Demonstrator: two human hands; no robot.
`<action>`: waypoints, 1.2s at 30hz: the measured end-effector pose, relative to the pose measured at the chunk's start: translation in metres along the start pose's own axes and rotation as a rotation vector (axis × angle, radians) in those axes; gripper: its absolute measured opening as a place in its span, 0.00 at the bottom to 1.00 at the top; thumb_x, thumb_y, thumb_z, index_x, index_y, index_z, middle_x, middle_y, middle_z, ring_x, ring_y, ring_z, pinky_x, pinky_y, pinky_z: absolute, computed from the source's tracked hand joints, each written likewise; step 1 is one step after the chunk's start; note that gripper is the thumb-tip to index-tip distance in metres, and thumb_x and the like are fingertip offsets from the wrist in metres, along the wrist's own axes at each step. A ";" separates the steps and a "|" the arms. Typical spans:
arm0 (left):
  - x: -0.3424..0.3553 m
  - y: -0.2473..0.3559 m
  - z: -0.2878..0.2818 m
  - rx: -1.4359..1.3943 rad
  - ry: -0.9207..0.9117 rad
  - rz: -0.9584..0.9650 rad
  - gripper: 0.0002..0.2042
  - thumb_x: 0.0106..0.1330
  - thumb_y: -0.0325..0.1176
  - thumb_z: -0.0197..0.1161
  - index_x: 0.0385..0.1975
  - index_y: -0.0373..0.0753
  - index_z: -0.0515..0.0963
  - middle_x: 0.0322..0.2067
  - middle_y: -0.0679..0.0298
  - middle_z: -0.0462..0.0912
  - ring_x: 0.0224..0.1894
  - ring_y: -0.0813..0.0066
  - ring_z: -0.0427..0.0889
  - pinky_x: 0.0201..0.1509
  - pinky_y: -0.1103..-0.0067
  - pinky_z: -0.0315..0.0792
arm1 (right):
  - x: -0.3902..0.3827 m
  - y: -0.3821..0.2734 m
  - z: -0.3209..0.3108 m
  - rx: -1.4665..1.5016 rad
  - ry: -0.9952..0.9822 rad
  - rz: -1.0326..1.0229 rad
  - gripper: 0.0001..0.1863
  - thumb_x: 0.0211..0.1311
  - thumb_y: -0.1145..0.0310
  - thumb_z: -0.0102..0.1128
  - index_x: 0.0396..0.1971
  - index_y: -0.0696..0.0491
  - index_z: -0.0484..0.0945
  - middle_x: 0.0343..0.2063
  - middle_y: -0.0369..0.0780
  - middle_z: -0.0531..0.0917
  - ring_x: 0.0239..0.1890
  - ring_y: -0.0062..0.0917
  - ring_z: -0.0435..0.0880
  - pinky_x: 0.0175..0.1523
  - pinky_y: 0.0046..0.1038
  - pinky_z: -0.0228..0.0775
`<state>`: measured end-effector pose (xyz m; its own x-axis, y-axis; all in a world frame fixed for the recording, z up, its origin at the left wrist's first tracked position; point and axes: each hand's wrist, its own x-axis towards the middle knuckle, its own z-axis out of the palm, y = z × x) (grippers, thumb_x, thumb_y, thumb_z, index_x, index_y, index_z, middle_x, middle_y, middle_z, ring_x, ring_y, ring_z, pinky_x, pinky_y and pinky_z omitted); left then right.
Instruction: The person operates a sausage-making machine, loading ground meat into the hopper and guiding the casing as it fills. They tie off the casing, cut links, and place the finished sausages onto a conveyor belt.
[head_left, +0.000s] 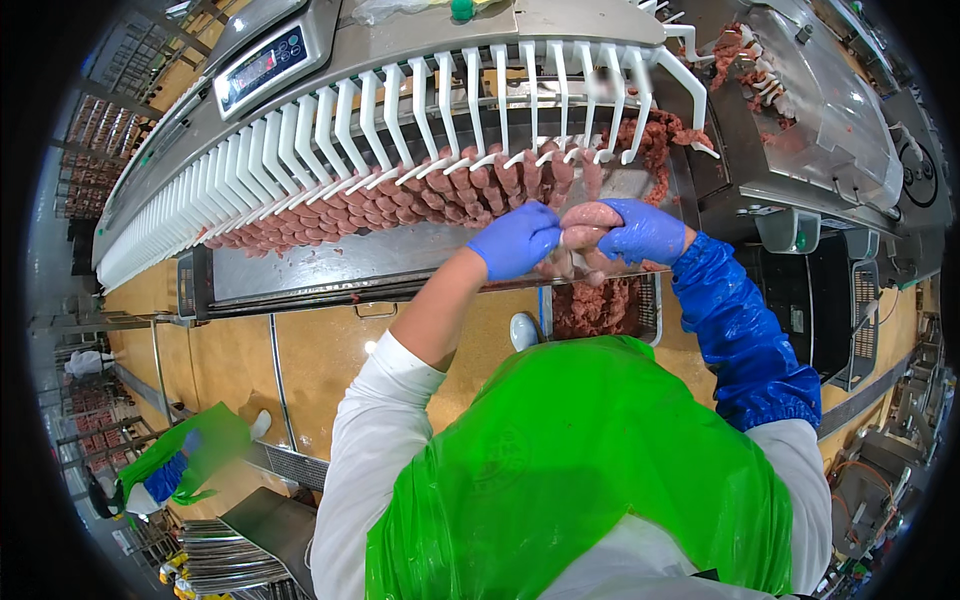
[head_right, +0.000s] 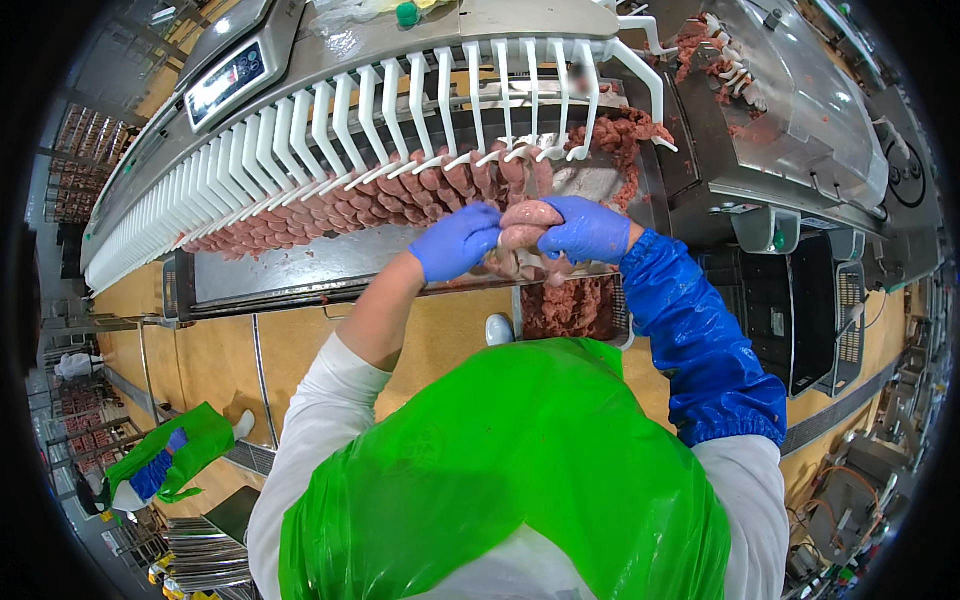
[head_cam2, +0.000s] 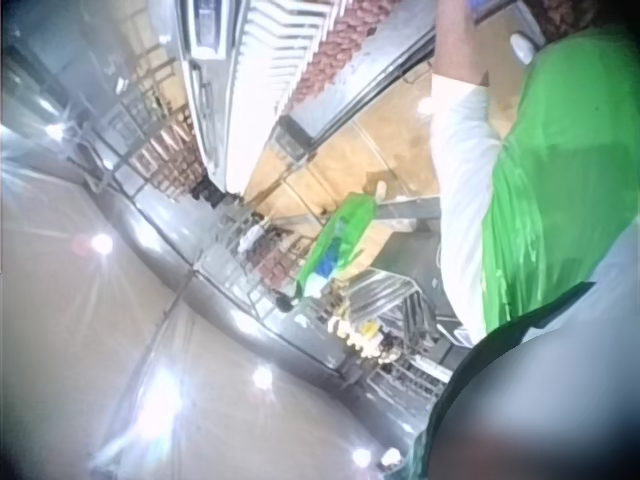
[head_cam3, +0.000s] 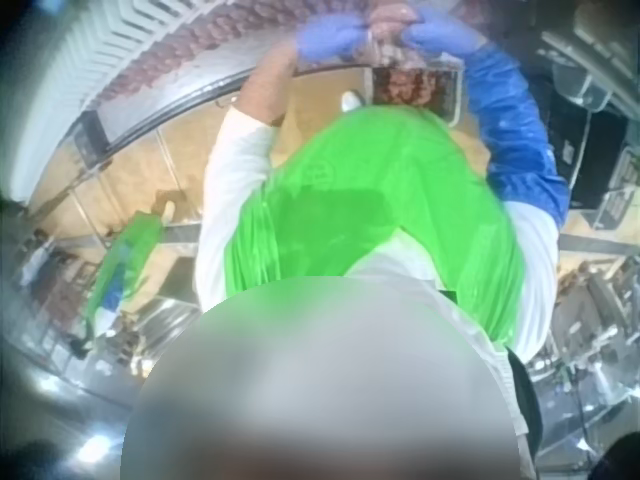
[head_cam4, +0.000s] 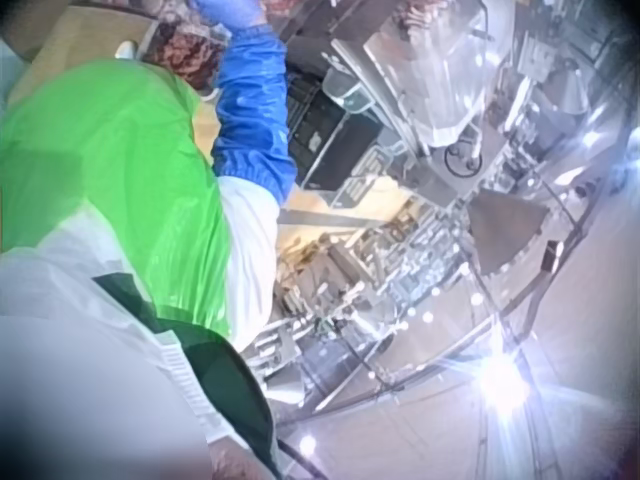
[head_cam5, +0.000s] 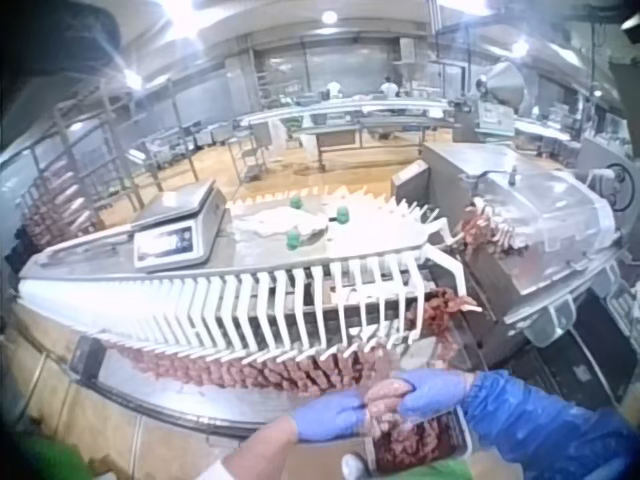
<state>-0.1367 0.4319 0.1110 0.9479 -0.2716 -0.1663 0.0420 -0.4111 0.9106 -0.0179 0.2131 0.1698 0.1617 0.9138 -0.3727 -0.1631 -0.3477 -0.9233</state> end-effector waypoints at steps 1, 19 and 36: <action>-0.001 0.007 -0.010 -0.024 -0.210 -0.063 0.21 0.62 0.38 0.62 0.52 0.33 0.74 0.42 0.53 0.77 0.41 0.64 0.77 0.47 0.71 0.73 | -0.001 -0.001 -0.003 -0.008 -0.021 0.023 0.31 0.48 0.73 0.56 0.59 0.55 0.72 0.46 0.37 0.82 0.32 0.15 0.79 0.33 0.20 0.72; -0.002 -0.033 -0.055 0.203 -0.401 -0.537 0.20 0.68 0.49 0.54 0.50 0.42 0.77 0.35 0.60 0.83 0.31 0.67 0.82 0.34 0.72 0.78 | 0.021 0.024 -0.024 -1.276 -0.043 0.267 0.17 0.49 0.57 0.60 0.38 0.50 0.79 0.33 0.49 0.84 0.37 0.46 0.83 0.45 0.44 0.73; 0.007 -0.108 0.050 -0.912 -0.097 -0.193 0.13 0.68 0.38 0.57 0.34 0.33 0.79 0.28 0.65 0.79 0.33 0.77 0.77 0.43 0.79 0.73 | 0.066 0.053 0.024 -1.345 0.089 -0.015 0.13 0.59 0.58 0.52 0.29 0.49 0.81 0.25 0.45 0.83 0.32 0.44 0.83 0.40 0.43 0.70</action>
<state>-0.1509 0.4309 -0.0075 0.8699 -0.3585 -0.3387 0.4662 0.3737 0.8019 -0.0396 0.2596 0.0985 0.2254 0.9203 -0.3197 0.9046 -0.3196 -0.2821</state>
